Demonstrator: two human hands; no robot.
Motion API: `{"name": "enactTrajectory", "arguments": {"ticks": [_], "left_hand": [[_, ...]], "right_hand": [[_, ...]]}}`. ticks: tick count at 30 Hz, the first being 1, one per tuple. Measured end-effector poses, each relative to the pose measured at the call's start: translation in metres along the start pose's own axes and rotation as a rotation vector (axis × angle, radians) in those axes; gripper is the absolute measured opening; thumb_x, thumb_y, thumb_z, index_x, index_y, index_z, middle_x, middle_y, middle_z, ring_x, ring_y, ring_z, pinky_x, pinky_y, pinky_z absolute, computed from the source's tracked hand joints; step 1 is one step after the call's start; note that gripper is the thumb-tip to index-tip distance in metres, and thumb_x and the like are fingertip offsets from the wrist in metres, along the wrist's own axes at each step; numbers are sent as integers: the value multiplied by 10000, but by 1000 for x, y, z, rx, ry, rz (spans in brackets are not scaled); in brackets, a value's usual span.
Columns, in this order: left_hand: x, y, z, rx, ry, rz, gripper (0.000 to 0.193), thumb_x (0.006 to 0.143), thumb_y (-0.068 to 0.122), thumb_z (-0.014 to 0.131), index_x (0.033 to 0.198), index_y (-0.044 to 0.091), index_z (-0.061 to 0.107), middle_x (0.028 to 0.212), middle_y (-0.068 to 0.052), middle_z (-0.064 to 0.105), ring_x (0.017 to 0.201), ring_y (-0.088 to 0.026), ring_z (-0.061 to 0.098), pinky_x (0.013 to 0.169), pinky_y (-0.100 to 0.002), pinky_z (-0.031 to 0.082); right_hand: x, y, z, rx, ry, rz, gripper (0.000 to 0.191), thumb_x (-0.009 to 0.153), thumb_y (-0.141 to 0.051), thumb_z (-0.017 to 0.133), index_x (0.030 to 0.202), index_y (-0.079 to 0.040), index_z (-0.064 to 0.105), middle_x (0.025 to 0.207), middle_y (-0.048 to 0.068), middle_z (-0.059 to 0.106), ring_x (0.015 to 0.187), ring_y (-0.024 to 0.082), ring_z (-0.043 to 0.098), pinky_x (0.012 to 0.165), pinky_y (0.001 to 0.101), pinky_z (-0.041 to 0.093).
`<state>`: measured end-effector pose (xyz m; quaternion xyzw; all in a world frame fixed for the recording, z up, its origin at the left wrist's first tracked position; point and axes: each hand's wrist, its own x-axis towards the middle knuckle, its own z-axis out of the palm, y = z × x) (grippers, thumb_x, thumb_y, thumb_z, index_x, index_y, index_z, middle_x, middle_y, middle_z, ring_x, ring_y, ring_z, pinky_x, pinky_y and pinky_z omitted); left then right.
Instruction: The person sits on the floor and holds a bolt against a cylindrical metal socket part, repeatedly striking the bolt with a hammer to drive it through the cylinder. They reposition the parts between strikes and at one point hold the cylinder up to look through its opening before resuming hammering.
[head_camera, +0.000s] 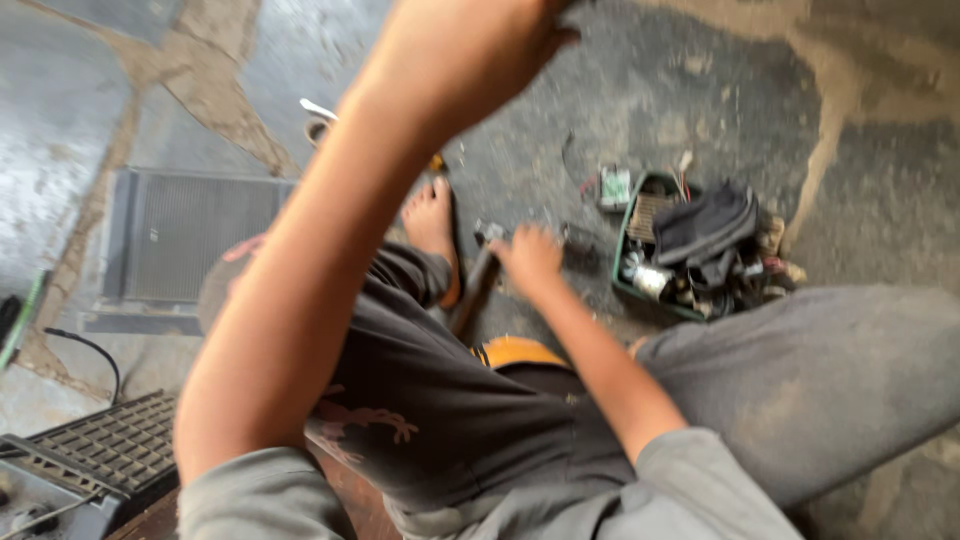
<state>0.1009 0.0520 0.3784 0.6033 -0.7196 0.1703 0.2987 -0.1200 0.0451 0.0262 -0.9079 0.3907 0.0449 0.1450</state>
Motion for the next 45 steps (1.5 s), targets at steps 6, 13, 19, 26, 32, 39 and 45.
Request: {"name": "enactTrajectory", "arguments": {"ticks": [6,13,19,26,32,39,45], "left_hand": [[8,16,-8,122,-159,-135,371,936,383,757,1012,47,620,739,-151,720,644,-356,716,551,-446,544],[12,27,11,81,-207,-141,390,924,393,743,1015,35,620,713,-144,717,629,-346,726,522,-440,549],[14,32,13,46,-220,-128,372,912,382,745,1004,40,629,706,-134,713,642,-358,720,536,-447,545],[19,25,14,62,-208,-130,377,902,387,753,988,41,628,700,-133,708,657,-369,717,559,-463,547],[21,21,26,50,-185,-132,359,890,376,763,981,52,636,718,-125,711,678,-362,718,572,-463,548],[30,29,44,61,-203,-115,356,856,370,778,993,64,659,749,-129,723,676,-365,719,574,-464,551],[43,30,55,39,-253,-132,369,885,395,759,1002,59,662,774,-137,728,718,-375,726,601,-469,560]], "right_hand": [[-25,-33,38,218,-456,96,753,912,-659,640,1171,47,600,1122,291,691,1036,448,676,883,546,548],[-21,-53,38,838,-419,421,542,717,-287,846,1013,1,495,899,130,657,734,271,707,517,402,602],[-21,-50,26,862,-480,463,416,743,-292,833,889,-6,570,730,128,623,540,213,555,431,348,412],[2,-36,-8,1282,-653,658,330,736,-392,708,815,-84,617,665,43,558,525,169,491,453,309,388],[23,-7,-32,1600,-867,846,318,811,-341,665,787,-35,579,729,93,662,595,183,634,609,319,579],[6,6,-24,1572,-834,759,170,837,-95,720,880,-1,585,705,67,606,541,134,582,483,293,526],[41,18,-134,1291,-325,371,486,746,-37,754,1134,-15,462,801,135,644,503,169,593,434,341,525]]}}
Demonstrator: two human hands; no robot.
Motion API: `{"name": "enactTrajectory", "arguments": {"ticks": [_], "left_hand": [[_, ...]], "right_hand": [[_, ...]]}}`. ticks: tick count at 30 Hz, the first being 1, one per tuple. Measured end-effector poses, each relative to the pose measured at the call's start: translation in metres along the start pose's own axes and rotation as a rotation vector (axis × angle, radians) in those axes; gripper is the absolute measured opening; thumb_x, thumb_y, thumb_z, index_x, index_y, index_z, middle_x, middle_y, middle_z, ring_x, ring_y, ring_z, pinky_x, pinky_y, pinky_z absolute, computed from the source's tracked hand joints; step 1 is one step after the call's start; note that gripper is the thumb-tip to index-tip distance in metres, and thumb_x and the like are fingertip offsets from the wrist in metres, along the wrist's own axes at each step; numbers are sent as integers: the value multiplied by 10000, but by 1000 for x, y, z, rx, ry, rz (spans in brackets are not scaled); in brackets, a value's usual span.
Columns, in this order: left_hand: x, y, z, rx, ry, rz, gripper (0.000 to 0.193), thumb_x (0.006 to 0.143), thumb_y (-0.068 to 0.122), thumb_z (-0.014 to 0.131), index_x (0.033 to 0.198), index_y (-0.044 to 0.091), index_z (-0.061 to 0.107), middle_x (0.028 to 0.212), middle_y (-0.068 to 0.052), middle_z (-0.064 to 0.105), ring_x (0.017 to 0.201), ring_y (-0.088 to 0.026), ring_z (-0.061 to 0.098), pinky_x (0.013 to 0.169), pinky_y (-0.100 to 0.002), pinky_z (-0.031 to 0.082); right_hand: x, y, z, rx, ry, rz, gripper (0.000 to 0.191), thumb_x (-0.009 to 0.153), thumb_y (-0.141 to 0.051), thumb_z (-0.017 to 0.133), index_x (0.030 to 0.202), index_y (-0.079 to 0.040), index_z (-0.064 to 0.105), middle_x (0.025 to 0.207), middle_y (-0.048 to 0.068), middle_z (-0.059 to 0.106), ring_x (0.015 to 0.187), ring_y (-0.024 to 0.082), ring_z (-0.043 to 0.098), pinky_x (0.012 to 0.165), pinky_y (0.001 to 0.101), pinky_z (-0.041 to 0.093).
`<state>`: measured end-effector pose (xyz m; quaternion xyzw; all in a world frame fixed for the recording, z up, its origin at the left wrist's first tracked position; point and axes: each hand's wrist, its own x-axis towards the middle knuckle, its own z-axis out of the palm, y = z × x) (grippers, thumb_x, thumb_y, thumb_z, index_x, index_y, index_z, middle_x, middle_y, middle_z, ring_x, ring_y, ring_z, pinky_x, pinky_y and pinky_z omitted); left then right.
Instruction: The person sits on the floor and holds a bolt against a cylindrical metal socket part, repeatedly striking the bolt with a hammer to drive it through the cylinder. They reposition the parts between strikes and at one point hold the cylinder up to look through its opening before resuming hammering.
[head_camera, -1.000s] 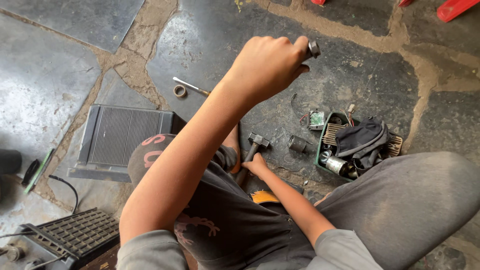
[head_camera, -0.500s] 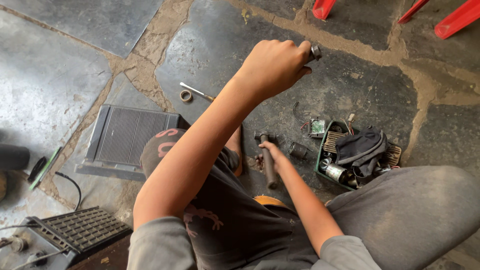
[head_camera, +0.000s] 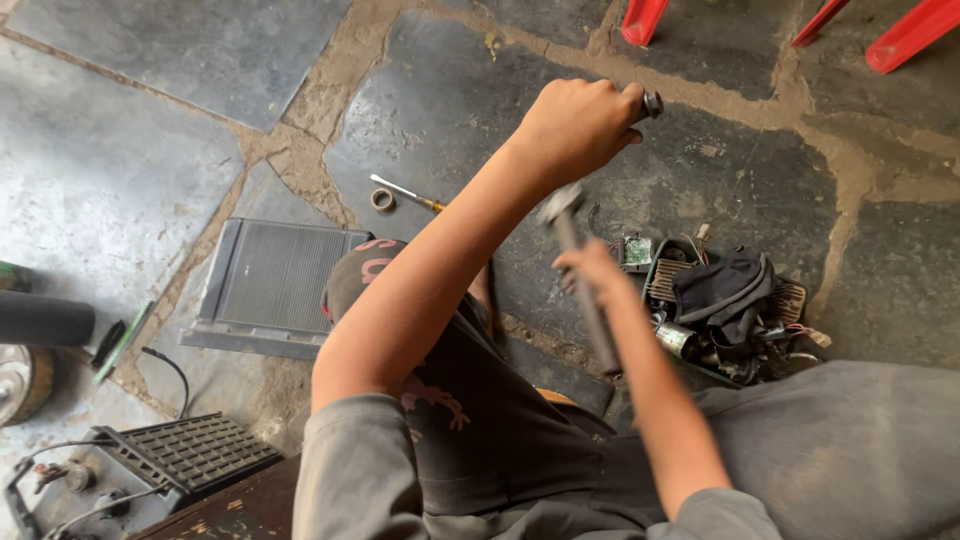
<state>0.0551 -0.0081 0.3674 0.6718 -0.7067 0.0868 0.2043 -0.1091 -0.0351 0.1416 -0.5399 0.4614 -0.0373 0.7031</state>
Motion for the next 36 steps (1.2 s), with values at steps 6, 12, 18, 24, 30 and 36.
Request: {"name": "enactTrajectory", "arguments": {"ticks": [6,12,18,24,30,36], "left_hand": [[7,-14,19,-31,19,-72,317,874,380,762,993,95,692,819,-135,741,754,-375,734,620,-483,566],[26,-8,61,-77,22,-23,241,766,324,790,924,150,736,877,-112,752,787,-357,741,620,-486,571],[40,9,76,-5,294,103,210,744,285,770,935,199,754,881,-121,755,853,-331,757,743,-488,593],[24,23,63,-161,-116,-56,157,865,290,746,998,207,765,901,-119,742,856,-354,730,697,-486,577],[16,21,54,-137,-181,-54,244,812,336,796,996,181,751,899,-89,749,918,-334,717,769,-478,554],[10,15,60,-61,-203,-60,257,809,354,796,1013,203,754,924,-76,752,926,-320,722,794,-480,551]], "right_hand": [[-91,-110,-69,127,372,-450,436,759,-115,783,1095,-75,509,849,22,642,569,134,643,477,291,542],[-239,-102,-105,494,165,-701,182,1004,-39,679,1072,-62,512,817,50,512,613,126,464,561,306,385],[-240,-69,-101,540,325,-698,205,983,-5,654,1103,-98,516,809,45,501,607,133,452,552,309,379],[-222,-26,-118,540,449,-518,253,904,-5,667,1087,-103,523,804,59,528,570,134,490,504,310,417],[-235,-30,-99,500,347,-512,216,905,-30,660,1055,-86,513,819,61,532,581,140,510,504,314,446],[-235,-30,-103,495,403,-508,234,907,-28,671,1060,-90,506,817,65,530,587,144,514,504,316,444]]}}
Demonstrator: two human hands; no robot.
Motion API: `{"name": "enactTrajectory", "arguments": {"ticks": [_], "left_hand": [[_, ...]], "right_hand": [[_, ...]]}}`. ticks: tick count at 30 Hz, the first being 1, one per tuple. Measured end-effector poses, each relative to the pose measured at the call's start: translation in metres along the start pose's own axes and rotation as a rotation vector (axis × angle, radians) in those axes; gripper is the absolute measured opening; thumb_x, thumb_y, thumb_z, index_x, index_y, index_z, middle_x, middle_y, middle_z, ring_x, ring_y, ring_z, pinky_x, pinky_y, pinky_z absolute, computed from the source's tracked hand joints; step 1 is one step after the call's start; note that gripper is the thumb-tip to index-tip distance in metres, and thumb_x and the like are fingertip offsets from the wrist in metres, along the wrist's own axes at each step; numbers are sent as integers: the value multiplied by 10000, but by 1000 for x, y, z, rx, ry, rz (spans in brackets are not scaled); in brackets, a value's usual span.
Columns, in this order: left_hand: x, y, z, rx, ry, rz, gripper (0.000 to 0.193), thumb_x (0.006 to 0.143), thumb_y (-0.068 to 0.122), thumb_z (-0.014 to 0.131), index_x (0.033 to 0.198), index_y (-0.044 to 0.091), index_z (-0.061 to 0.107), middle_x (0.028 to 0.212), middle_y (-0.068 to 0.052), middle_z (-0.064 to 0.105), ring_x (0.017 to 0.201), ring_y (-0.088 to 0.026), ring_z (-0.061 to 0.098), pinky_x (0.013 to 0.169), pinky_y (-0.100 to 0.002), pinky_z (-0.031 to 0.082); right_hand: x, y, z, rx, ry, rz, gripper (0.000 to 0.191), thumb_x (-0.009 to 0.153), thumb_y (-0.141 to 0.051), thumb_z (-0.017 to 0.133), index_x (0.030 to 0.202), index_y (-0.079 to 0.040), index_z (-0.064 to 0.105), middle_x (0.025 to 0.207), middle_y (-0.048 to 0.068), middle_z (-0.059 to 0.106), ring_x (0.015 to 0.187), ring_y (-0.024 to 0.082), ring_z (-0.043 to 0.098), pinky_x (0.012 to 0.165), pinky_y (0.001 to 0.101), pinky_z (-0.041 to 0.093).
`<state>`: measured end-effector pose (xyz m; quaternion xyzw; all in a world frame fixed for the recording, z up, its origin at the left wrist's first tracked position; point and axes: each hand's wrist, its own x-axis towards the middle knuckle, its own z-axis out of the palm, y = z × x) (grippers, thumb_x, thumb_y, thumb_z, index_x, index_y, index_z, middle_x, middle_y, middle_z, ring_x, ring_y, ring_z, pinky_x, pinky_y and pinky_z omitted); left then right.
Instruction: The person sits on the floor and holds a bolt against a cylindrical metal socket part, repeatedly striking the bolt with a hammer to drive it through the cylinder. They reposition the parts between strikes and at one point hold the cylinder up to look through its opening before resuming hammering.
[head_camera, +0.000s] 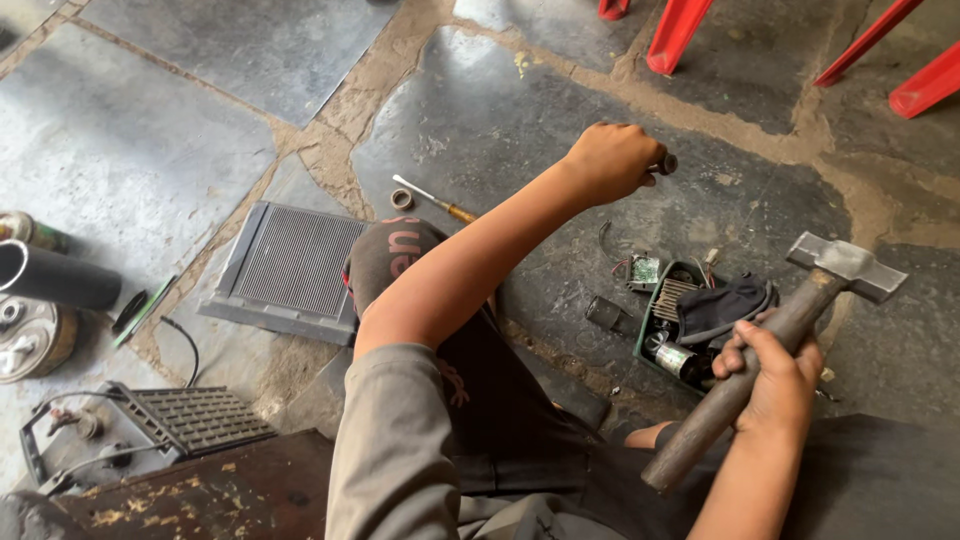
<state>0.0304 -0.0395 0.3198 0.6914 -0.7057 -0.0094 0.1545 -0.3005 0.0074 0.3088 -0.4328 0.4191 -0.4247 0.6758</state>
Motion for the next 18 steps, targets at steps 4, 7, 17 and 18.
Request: {"name": "enactTrajectory", "arguments": {"ticks": [4,7,17,18], "left_hand": [[-2,-4,7,-39,-37,-36,249,823,352,772,1046,241,748,938,-66,754,928,-307,731,785,-467,562],[-4,-4,15,-14,-66,-41,247,826,376,762,1015,218,740,949,-64,752,940,-302,730,782,-463,563],[-1,-5,26,-64,-27,-84,314,922,421,667,1083,152,668,919,-96,746,880,-347,737,735,-488,573],[-1,-5,26,-77,-18,-99,325,932,430,657,1079,140,662,905,-107,745,872,-360,734,723,-497,572]], "right_hand": [[7,6,-3,10,9,0,239,909,-22,675,1069,-94,512,826,66,534,602,144,520,511,318,448],[10,10,-1,2,-13,1,226,922,-22,675,1061,-82,507,842,64,533,616,145,520,522,318,450],[16,17,4,17,-45,40,219,926,-16,664,1064,-77,505,841,70,536,613,147,521,523,320,453],[17,18,4,21,-56,40,217,927,-17,661,1067,-76,507,848,73,543,615,148,524,525,319,455]]}}
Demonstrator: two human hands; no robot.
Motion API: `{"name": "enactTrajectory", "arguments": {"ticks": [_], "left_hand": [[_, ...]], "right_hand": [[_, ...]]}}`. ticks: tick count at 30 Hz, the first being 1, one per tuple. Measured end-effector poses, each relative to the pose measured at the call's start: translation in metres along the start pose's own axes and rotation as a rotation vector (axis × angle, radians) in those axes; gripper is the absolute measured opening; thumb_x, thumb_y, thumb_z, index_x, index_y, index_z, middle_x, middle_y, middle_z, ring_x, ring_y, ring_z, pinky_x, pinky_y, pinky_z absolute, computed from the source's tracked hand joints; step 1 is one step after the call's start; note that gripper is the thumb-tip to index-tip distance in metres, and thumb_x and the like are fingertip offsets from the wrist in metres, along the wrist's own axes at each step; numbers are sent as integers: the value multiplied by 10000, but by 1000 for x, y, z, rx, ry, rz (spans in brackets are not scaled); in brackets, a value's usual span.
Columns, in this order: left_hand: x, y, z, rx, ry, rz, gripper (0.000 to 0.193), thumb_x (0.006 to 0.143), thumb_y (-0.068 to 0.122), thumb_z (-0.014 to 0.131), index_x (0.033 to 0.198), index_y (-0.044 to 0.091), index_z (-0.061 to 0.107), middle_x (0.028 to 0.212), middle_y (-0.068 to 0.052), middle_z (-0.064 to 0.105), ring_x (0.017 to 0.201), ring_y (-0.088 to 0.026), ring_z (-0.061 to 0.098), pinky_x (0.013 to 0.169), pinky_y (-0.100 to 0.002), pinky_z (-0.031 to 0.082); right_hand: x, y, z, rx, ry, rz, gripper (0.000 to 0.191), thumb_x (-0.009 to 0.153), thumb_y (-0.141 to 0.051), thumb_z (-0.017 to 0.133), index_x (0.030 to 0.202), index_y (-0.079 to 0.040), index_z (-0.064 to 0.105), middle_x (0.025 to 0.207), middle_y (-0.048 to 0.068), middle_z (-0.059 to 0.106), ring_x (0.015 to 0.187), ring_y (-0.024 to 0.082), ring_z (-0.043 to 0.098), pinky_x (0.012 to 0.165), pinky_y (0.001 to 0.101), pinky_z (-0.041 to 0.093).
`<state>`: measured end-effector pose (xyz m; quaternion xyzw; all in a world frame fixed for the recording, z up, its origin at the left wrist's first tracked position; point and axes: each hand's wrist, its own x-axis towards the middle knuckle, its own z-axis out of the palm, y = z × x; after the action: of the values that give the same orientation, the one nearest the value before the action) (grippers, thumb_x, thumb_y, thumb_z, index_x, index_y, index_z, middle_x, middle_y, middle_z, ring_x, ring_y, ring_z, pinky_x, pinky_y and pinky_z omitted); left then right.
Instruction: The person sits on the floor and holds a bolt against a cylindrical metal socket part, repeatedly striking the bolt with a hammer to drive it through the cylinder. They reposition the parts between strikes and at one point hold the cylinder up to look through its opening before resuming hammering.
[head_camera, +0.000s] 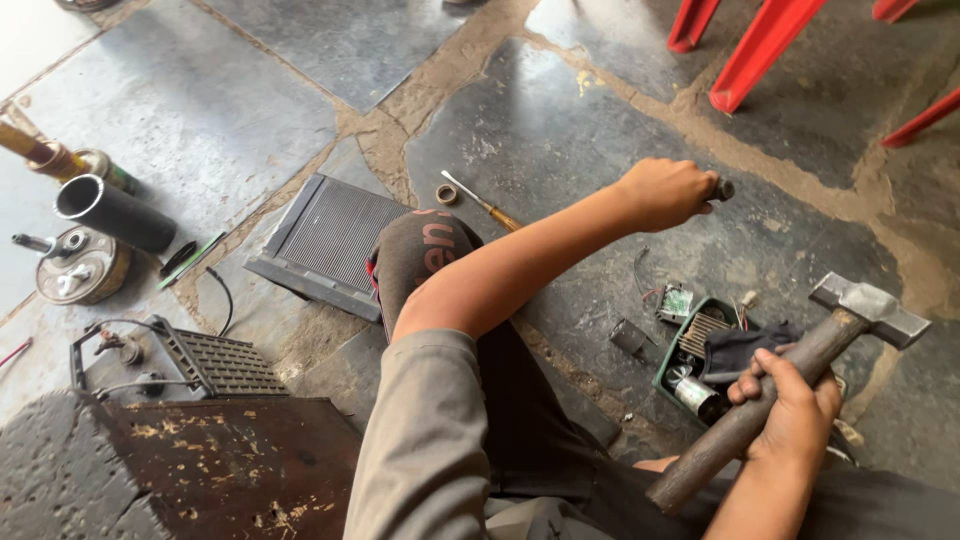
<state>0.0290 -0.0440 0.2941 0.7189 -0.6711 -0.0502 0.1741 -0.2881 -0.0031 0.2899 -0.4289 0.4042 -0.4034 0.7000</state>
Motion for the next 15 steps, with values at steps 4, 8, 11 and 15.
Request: {"name": "enactTrajectory", "arguments": {"ticks": [4,8,11,15], "left_hand": [[-6,-2,15,-150,44,-106,400,971,474,597,1083,91,623,865,-160,731,824,-410,722,690,-527,563],[-21,-5,63,-296,110,-221,433,951,507,550,1066,105,662,886,-185,751,841,-424,722,725,-531,565],[-32,-8,113,-426,86,-360,464,976,516,509,1056,97,693,924,-208,755,866,-420,734,789,-518,575],[-60,11,180,-595,138,-637,534,987,534,513,1079,48,714,1029,-254,739,975,-450,702,854,-539,549]], "right_hand": [[5,5,-2,5,-6,14,210,931,-21,659,1071,-73,511,858,77,552,618,148,530,527,318,456],[9,11,-5,59,-35,30,196,943,-24,662,1066,-63,513,862,84,558,621,147,528,533,317,456],[12,14,-5,37,-1,47,194,930,-20,660,1043,-60,508,853,77,558,617,147,529,522,321,446],[15,15,-5,57,-28,46,179,936,-23,661,1049,-56,525,852,79,555,622,143,527,534,321,457]]}}
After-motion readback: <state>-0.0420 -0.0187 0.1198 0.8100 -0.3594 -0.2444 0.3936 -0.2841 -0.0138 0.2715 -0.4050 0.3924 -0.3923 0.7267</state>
